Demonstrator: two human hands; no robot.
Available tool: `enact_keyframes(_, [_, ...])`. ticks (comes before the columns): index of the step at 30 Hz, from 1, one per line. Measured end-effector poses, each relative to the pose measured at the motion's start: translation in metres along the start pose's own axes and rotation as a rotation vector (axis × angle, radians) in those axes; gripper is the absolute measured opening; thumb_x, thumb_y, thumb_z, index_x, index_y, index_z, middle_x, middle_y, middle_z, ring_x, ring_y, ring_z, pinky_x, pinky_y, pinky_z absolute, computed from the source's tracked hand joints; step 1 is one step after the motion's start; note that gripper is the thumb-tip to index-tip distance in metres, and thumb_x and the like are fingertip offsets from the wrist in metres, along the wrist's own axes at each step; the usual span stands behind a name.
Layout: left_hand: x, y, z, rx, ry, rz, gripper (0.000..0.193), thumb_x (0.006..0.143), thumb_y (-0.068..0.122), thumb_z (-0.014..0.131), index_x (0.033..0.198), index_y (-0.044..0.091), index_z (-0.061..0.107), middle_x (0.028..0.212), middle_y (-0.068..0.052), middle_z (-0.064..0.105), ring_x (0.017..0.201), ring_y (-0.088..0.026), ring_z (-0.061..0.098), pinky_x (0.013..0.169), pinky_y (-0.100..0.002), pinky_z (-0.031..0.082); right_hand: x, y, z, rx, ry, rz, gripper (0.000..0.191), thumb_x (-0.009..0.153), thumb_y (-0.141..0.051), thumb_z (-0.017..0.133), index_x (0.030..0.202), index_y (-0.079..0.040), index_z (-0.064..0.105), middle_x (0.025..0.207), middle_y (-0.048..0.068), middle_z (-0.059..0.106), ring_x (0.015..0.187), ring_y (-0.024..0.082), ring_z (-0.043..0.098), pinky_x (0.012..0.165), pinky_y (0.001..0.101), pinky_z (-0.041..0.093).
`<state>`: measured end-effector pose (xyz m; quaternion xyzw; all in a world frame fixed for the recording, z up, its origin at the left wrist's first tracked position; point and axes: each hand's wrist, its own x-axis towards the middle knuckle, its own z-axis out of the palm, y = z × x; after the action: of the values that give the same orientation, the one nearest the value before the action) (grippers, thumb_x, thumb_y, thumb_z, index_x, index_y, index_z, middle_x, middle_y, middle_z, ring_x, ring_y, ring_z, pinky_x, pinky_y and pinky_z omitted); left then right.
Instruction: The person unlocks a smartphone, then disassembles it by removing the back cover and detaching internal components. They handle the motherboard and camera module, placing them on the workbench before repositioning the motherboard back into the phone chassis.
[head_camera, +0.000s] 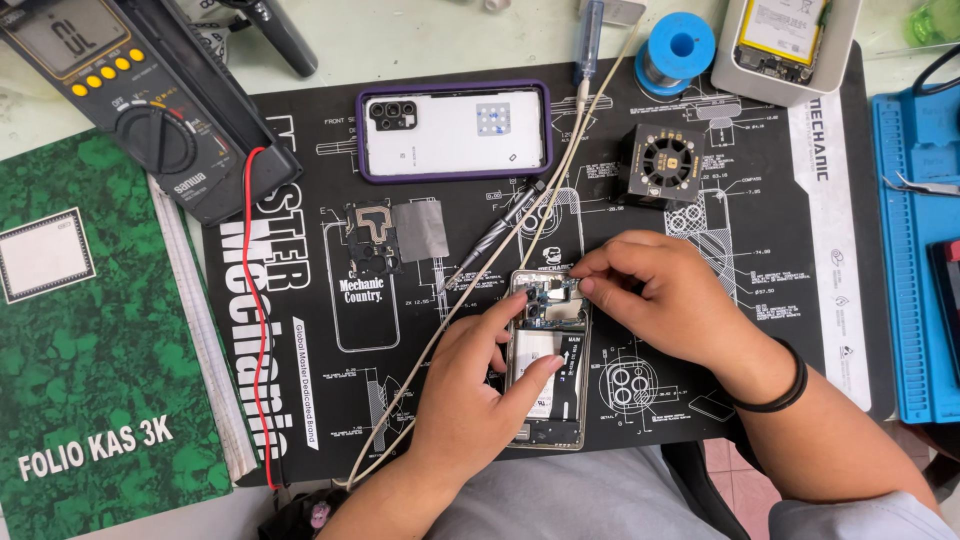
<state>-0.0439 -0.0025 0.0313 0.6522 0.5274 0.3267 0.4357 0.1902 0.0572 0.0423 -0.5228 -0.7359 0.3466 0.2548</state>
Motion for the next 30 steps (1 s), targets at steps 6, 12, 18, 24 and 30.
enact_keyframes(6, [0.004,0.005,0.001,-0.025,-0.004,0.067,0.053,0.091,0.013,0.074,0.141,0.006,0.058,0.115,-0.011,0.069,0.097,-0.018,0.064,0.075,-0.029,0.056,-0.002,0.003,0.0,0.008,0.007,0.075,0.01,0.085,-0.009,0.075,0.095,-0.007,0.076,0.076,0.006,0.067,0.063,0.017,0.064,0.057,0.0299,0.05])
enact_keyframes(12, [0.006,0.005,0.001,0.018,0.031,0.025,0.057,0.087,0.013,0.076,0.139,0.003,0.056,0.112,-0.009,0.071,0.088,-0.019,0.062,0.078,-0.032,0.054,-0.003,0.007,0.001,0.045,-0.009,0.153,0.009,0.087,-0.011,0.072,0.094,-0.006,0.074,0.072,0.005,0.065,0.059,0.013,0.061,0.054,0.0288,0.048])
enact_keyframes(18, [0.005,0.005,0.003,0.063,0.051,0.1,0.047,0.088,0.015,0.076,0.132,0.004,0.061,0.11,-0.009,0.073,0.101,-0.025,0.066,0.084,-0.037,0.056,-0.004,0.008,0.002,0.058,-0.008,0.179,0.008,0.087,-0.011,0.071,0.091,-0.005,0.073,0.07,0.004,0.065,0.057,0.012,0.058,0.052,0.0286,0.046])
enact_keyframes(24, [0.006,0.008,0.003,0.135,0.012,0.131,0.04,0.09,0.018,0.076,0.125,0.005,0.065,0.108,-0.01,0.073,0.101,-0.028,0.066,0.087,-0.04,0.054,-0.004,0.013,0.002,0.047,-0.003,0.138,0.006,0.087,-0.009,0.07,0.091,-0.005,0.073,0.072,0.006,0.064,0.059,0.014,0.059,0.053,0.0294,0.047])
enact_keyframes(30, [0.008,0.01,0.002,0.098,0.005,0.125,0.035,0.089,0.014,0.073,0.123,0.007,0.067,0.11,-0.009,0.074,0.103,-0.029,0.066,0.089,-0.041,0.053,-0.001,0.012,0.004,0.056,-0.005,0.049,0.009,0.087,-0.007,0.07,0.094,-0.005,0.074,0.079,0.006,0.067,0.067,0.016,0.065,0.059,0.03,0.05])
